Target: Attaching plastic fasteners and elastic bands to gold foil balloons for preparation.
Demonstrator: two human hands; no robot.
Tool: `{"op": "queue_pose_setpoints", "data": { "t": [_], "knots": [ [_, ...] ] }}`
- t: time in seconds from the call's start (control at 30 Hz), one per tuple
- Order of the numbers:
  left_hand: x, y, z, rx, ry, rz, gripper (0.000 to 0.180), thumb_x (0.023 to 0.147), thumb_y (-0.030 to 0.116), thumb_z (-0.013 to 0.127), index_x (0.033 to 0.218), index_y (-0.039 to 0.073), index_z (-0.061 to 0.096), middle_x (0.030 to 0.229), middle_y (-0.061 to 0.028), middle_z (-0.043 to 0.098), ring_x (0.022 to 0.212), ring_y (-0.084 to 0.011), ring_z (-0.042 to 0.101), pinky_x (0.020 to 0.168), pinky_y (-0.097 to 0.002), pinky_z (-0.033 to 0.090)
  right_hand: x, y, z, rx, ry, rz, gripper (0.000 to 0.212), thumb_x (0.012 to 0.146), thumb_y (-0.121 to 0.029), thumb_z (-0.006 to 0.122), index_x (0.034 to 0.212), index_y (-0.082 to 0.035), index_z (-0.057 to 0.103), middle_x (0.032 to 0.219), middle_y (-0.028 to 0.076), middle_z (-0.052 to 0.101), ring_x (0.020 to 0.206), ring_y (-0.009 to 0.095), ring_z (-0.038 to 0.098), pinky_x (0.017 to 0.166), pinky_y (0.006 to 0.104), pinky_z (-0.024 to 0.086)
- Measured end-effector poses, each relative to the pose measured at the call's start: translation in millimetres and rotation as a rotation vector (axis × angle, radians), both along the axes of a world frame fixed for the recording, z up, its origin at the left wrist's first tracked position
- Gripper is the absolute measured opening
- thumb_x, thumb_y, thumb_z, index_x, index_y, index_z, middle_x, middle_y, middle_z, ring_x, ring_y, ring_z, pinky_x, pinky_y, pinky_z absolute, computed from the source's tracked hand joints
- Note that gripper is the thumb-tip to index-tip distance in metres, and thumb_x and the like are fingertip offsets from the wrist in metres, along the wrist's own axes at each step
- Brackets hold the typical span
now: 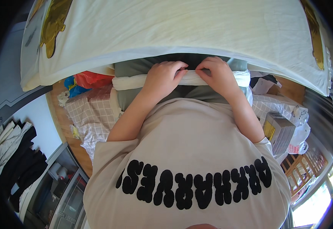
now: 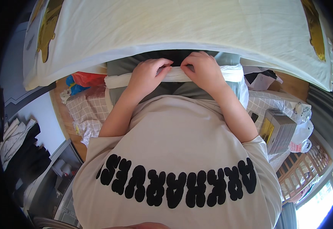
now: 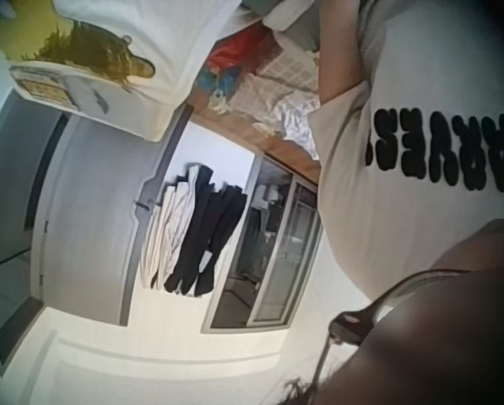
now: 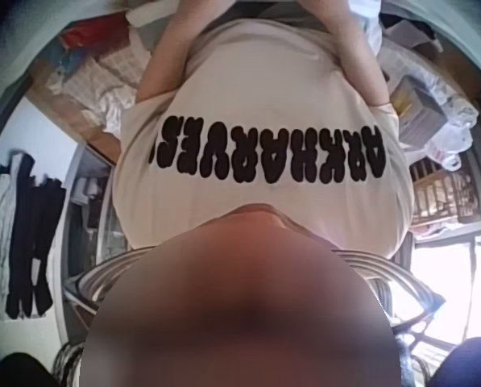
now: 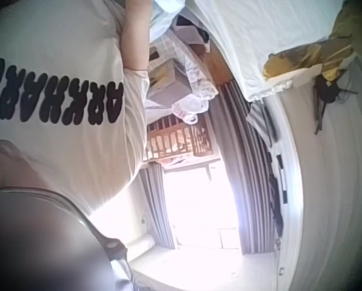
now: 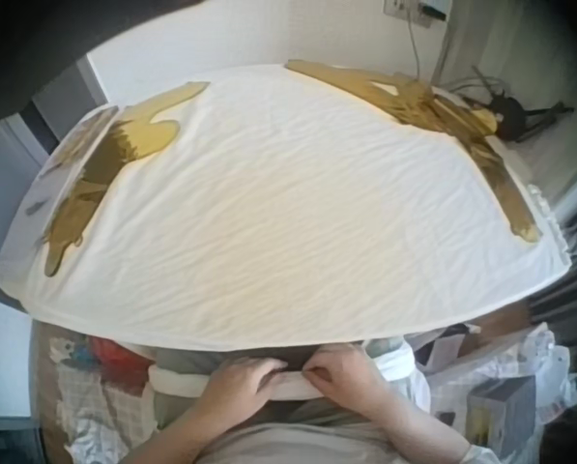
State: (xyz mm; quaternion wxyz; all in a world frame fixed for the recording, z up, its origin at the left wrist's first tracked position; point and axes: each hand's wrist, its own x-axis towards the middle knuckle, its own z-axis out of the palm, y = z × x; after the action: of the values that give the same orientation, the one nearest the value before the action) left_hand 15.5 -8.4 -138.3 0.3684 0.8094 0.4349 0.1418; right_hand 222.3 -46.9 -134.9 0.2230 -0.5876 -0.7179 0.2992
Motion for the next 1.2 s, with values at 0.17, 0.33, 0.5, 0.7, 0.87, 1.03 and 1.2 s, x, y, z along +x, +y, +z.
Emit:
{"op": "queue_pose_setpoints", "data": {
  "t": [0.17,0.33,0.5,0.7,0.87,1.03,1.2],
  "knots": [
    [4,4,0,-0.011,-0.018,-0.012,0.017,0.084,0.021,0.065,0.091,0.006,0.067,0.084,-0.0093,0.067,0.078,-0.0280,0.062,0.066,-0.0365,0.049,-1,-3,2,-0.012,0.096,-0.049,0.010,0.077,-0.005,0.067,0.087,-0.004,0.070,0.083,0.008,0.064,0.081,0.025,0.059,0.063,0.0326,0.051],
    [7,4,-1,-0.002,-0.004,-0.024,0.016,0.082,0.021,0.067,0.086,0.006,0.067,0.080,-0.0082,0.066,0.077,-0.0275,0.062,0.066,-0.0363,0.048,-3,-2,10,-0.057,0.133,-0.078,0.010,0.079,-0.006,0.067,0.088,-0.003,0.070,0.084,0.009,0.065,0.082,0.023,0.060,0.061,0.0308,0.051],
    [8,3,-2,0.007,0.012,-0.025,0.016,0.080,0.021,0.068,0.081,0.005,0.066,0.080,-0.0079,0.066,0.075,-0.0273,0.062,0.065,-0.0361,0.048,-3,-2,12,-0.061,0.169,-0.074,0.009,0.079,-0.005,0.067,0.088,-0.002,0.070,0.085,0.009,0.065,0.082,0.023,0.059,0.059,0.0302,0.049],
    [9,5,-3,0.029,0.018,-0.043,0.016,0.078,0.019,0.070,0.082,0.005,0.066,0.082,-0.0075,0.067,0.074,-0.0268,0.062,0.065,-0.0359,0.049,-4,-3,19,-0.024,0.215,-0.116,0.008,0.081,-0.005,0.066,0.087,-0.001,0.068,0.085,0.010,0.065,0.082,0.023,0.059,0.061,0.0309,0.046],
    [14,1,8,0.319,-0.215,0.090,0.015,0.080,0.017,0.067,0.090,0.006,0.066,0.088,-0.0102,0.067,0.079,-0.0305,0.063,0.069,-0.0358,0.049,-7,-1,39,0.021,0.240,-0.063,0.006,0.085,-0.002,0.061,0.090,0.001,0.061,0.084,0.011,0.063,0.077,0.026,0.059,0.064,0.0315,0.046],
    [-18,11,58,0.035,-0.137,0.005,0.016,0.086,0.013,0.058,0.101,0.008,0.062,0.085,-0.0078,0.066,0.078,-0.0280,0.061,0.067,-0.0362,0.047,-14,4,81,0.005,0.229,-0.007,0.006,0.087,-0.004,0.059,0.092,-0.001,0.058,0.083,0.012,0.062,0.072,0.029,0.058,0.063,0.0333,0.046],
    [-33,22,121,-0.359,-0.194,-0.116,0.018,0.088,0.013,0.055,0.104,0.006,0.061,0.091,-0.0073,0.063,0.080,-0.0198,0.058,0.067,-0.0303,0.044,-32,3,126,0.062,0.368,0.315,0.006,0.087,-0.006,0.060,0.092,-0.002,0.058,0.078,0.010,0.061,0.071,0.030,0.058,0.063,0.0357,0.046]
  ]
}}
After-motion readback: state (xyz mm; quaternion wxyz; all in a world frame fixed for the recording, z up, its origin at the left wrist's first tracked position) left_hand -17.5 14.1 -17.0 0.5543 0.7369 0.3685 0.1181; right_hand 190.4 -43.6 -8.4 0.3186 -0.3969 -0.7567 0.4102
